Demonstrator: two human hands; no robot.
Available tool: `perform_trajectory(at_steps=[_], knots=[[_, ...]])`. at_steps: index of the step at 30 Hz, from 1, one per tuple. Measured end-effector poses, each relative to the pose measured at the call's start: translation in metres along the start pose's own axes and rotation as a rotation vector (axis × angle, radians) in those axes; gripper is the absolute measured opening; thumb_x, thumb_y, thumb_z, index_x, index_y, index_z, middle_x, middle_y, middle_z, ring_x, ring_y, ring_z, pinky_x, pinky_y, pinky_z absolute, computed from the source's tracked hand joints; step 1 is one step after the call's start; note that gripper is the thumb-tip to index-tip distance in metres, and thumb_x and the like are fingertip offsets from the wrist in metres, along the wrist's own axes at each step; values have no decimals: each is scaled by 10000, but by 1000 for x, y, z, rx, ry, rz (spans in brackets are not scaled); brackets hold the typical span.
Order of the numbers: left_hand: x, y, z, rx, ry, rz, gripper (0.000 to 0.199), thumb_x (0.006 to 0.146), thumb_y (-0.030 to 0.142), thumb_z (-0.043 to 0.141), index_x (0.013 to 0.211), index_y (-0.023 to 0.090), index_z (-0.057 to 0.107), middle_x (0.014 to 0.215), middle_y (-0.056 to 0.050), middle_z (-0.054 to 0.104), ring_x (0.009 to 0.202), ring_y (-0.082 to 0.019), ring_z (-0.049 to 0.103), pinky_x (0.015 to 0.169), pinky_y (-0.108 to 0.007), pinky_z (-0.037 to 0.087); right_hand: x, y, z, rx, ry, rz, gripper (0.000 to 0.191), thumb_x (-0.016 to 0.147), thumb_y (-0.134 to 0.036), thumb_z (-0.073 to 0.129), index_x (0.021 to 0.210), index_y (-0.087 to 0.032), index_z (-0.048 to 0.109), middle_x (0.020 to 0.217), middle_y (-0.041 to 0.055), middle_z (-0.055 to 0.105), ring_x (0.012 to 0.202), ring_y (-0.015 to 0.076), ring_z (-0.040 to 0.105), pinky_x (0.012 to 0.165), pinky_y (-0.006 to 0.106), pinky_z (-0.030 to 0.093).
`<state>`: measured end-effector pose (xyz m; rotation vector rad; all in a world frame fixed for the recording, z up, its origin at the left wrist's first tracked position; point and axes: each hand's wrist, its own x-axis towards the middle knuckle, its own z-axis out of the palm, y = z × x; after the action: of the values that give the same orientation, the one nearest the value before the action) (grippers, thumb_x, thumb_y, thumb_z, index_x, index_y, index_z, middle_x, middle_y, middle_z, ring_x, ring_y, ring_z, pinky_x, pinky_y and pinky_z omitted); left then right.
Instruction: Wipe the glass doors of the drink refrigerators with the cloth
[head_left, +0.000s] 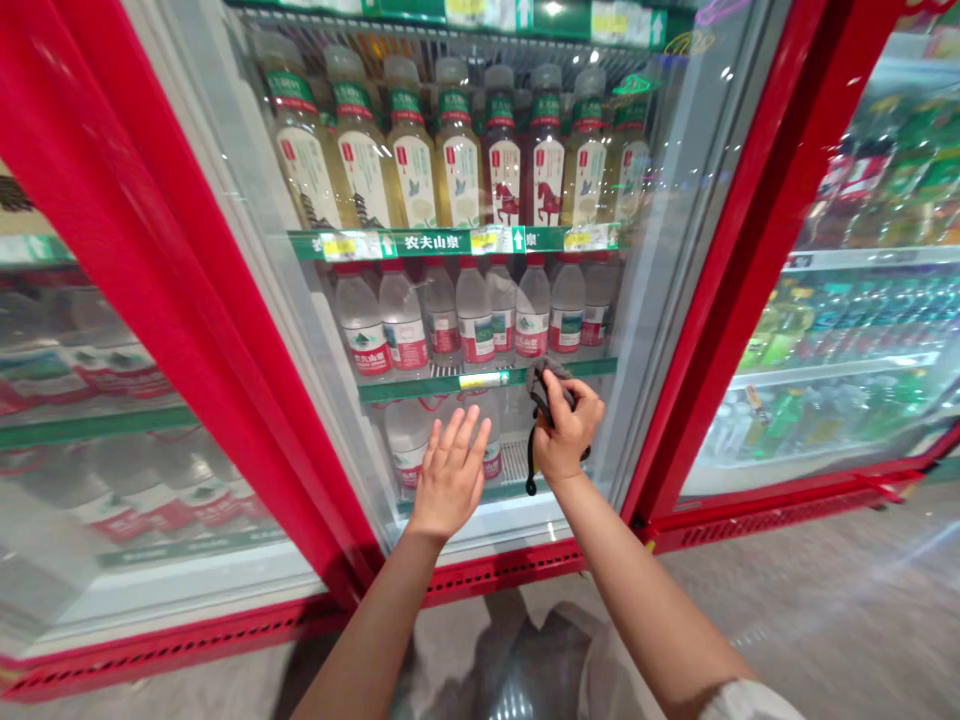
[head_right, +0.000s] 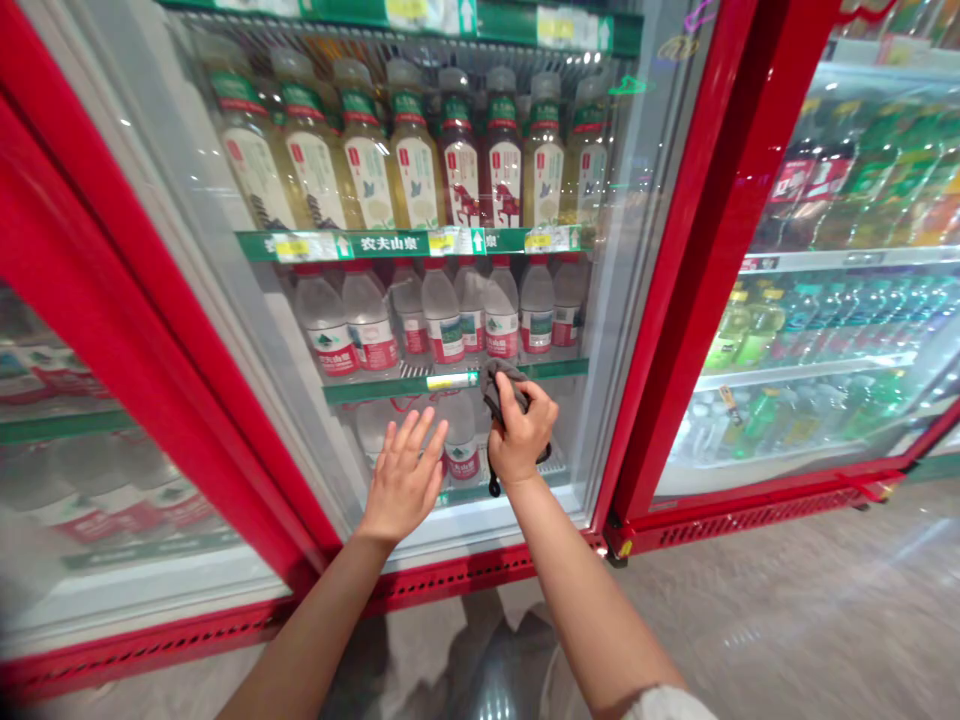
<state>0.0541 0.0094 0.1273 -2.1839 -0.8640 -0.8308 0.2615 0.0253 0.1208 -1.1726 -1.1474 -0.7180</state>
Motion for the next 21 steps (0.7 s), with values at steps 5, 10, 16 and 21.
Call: perform_trajectory(at_steps=[5, 10, 16, 21], knots=[[-4, -6, -2, 28, -33, -58, 813, 960, 204, 570, 1651, 268, 145, 1684, -104, 297, 1587, -277, 185, 1300, -548, 187, -34, -5, -9, 19, -136, -239, 558, 839, -84, 490, 1302, -316, 698, 1147, 81, 612, 1009, 217, 576, 888, 352, 463], [-11, -20, -7, 22, -67, -78, 811, 969, 299, 604, 1649, 271, 162, 1678, -105, 320, 1588, -287, 186, 1303, -569, 143, -23, 8, -15, 36, -57, -30, 612, 799, -113, 526, 1371, -295, 645, 1125, 93, 575, 1019, 257, 563, 891, 414, 468], [-16, -33, -8, 14, -114, -68, 814, 948, 360, 649, 1636, 256, 227, 1686, -123, 300, 1597, -282, 144, 1305, -555, 145, -22, -38, 14, 66, -75, -76, 581, 829, -170, 521, 1384, -288, 647, 1194, 110, 552, 1094, 275, 546, 932, 417, 452], [-23, -37, -11, 31, -88, -126, 935, 885, 379, 738, 1641, 250, 203, 1698, -151, 254, 1598, -325, 99, 1290, -598, 155, -59, -20, -8, 63, -232, -270, 568, 797, -90, 509, 1270, -320, 724, 1126, 72, 613, 975, 209, 559, 869, 337, 455]])
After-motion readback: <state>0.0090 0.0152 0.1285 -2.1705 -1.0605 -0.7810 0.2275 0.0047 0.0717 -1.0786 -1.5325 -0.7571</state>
